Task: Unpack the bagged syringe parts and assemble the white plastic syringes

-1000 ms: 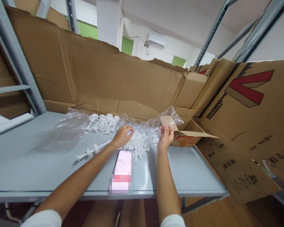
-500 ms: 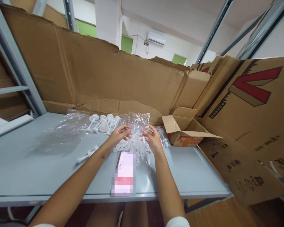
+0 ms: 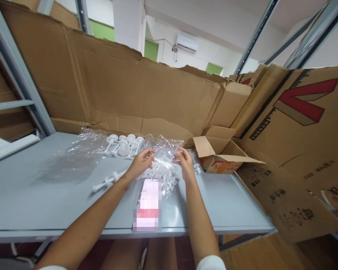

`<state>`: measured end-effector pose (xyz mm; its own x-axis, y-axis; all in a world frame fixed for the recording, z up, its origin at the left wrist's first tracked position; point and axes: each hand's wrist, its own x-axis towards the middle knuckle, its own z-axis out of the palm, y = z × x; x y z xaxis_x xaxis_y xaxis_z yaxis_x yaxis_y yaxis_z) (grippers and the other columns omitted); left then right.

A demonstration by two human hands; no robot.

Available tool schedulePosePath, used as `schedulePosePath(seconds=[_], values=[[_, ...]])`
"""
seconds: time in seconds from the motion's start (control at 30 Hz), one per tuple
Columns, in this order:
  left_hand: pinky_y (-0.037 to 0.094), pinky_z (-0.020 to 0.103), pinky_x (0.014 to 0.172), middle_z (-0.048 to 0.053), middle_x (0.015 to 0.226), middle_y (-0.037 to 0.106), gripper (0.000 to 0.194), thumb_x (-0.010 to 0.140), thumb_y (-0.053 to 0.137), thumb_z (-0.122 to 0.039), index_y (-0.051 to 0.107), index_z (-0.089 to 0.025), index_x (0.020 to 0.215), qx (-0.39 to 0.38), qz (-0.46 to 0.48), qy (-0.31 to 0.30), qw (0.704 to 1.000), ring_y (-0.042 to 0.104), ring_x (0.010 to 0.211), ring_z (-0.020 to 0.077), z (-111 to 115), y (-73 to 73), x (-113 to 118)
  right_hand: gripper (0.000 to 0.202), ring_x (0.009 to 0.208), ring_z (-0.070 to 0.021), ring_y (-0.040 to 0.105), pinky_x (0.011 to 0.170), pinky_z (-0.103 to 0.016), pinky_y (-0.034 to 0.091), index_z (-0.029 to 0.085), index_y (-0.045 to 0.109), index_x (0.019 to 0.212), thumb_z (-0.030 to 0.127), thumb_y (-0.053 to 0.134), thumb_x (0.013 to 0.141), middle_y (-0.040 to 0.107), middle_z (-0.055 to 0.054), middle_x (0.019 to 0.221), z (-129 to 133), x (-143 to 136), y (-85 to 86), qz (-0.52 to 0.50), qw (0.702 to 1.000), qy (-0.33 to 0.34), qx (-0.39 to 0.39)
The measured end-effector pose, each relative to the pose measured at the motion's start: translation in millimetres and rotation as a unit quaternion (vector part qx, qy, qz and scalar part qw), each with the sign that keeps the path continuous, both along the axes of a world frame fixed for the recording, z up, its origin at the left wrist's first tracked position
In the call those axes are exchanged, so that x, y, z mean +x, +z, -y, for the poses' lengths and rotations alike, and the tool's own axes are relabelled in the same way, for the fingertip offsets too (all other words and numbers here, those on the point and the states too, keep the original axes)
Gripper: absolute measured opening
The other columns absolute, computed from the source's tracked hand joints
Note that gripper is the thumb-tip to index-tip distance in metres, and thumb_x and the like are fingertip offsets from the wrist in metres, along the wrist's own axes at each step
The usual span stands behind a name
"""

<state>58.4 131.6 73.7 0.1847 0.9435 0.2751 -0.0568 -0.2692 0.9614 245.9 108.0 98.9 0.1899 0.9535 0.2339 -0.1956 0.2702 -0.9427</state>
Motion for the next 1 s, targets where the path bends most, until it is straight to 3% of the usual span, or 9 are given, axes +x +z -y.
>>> schedulePosePath(seconds=[0.1, 0.17, 0.4, 0.5, 0.63, 0.77, 0.9, 1.0], values=[[0.034, 0.019, 0.041, -0.002, 0.061, 0.058, 0.029, 0.070, 0.053, -0.028, 0.051, -0.017, 0.096, -0.016, -0.048, -0.094, 0.994, 0.049, 0.041, 0.0076, 2, -1.4, 1, 0.031, 0.051, -0.0081, 0.051, 0.047, -0.020, 0.044, 0.017, 0.060, 0.085, 0.041, 0.062, 0.065, 0.055, 0.003, 0.062, -6, 4, -2.7, -0.022, 0.998, -0.051, 0.010], [0.038, 0.021, 0.044, -0.001, 0.062, 0.060, 0.029, 0.069, 0.054, -0.030, 0.051, -0.017, 0.096, -0.025, -0.065, -0.114, 0.991, 0.053, 0.045, 0.0098, 3, -1.7, 3, 0.028, 0.047, -0.0071, 0.048, 0.045, -0.020, 0.041, 0.016, 0.059, 0.077, 0.041, 0.063, 0.064, 0.053, 0.004, 0.057, -8, 4, -5.5, -0.024, 0.997, -0.068, 0.009], [0.041, 0.022, 0.051, 0.001, 0.068, 0.060, 0.030, 0.070, 0.058, -0.043, 0.053, -0.016, 0.080, -0.001, 0.012, 0.029, 0.999, 0.057, 0.054, 0.0116, 0, -0.8, 6, 0.028, 0.048, -0.0090, 0.053, 0.048, -0.021, 0.041, 0.016, 0.060, 0.074, 0.042, 0.064, 0.063, 0.057, 0.002, 0.059, -4, -12, -12.7, 0.047, 0.999, 0.012, -0.016], [0.041, 0.021, 0.052, 0.000, 0.063, 0.058, 0.029, 0.067, 0.062, -0.042, 0.055, -0.015, 0.071, 0.003, 0.038, 0.072, 0.997, 0.054, 0.054, 0.0104, -3, -1.5, 3, 0.028, 0.051, -0.0097, 0.054, 0.048, -0.021, 0.041, 0.015, 0.062, 0.071, 0.042, 0.065, 0.062, 0.058, 0.001, 0.060, -4, -14, -13.0, 0.050, 0.998, 0.004, -0.029], [0.040, 0.020, 0.050, -0.001, 0.060, 0.057, 0.028, 0.065, 0.064, -0.040, 0.056, -0.014, 0.070, 0.000, 0.067, 0.083, 0.994, 0.050, 0.051, 0.0083, -4, -1.5, 2, 0.028, 0.052, -0.0084, 0.053, 0.047, -0.019, 0.038, 0.016, 0.063, 0.071, 0.042, 0.065, 0.061, 0.059, 0.001, 0.063, -5, -8, -11.5, 0.030, 0.999, -0.022, -0.037], [0.039, 0.019, 0.046, -0.001, 0.059, 0.056, 0.029, 0.069, 0.061, -0.042, 0.054, -0.015, 0.075, 0.011, 0.118, 0.107, 0.987, 0.049, 0.046, 0.0072, -7, -0.1, -2, 0.034, 0.052, -0.0077, 0.054, 0.046, -0.019, 0.039, 0.018, 0.063, 0.086, 0.043, 0.064, 0.064, 0.061, 0.001, 0.071, -4, -2, -11.1, 0.033, 0.996, 0.060, -0.056], [0.035, 0.017, 0.041, -0.003, 0.059, 0.054, 0.029, 0.071, 0.059, -0.044, 0.051, -0.017, 0.078, 0.019, 0.147, 0.139, 0.979, 0.048, 0.043, 0.0062, -10, 3.3, -7, 0.027, 0.049, -0.0069, 0.052, 0.047, -0.019, 0.039, 0.015, 0.062, 0.073, 0.040, 0.066, 0.063, 0.060, 0.002, 0.062, -3, -2, -14.4, 0.100, 0.983, 0.140, -0.069], [0.035, 0.018, 0.040, -0.004, 0.059, 0.055, 0.032, 0.071, 0.058, -0.046, 0.050, -0.018, 0.084, 0.007, 0.152, 0.132, 0.979, 0.049, 0.042, 0.0066, -9, 5.9, -8, 0.023, 0.046, -0.0069, 0.050, 0.045, -0.019, 0.038, 0.015, 0.060, 0.067, 0.038, 0.065, 0.064, 0.058, 0.003, 0.054, -4, -6, -16.0, 0.121, 0.983, 0.131, -0.047]])
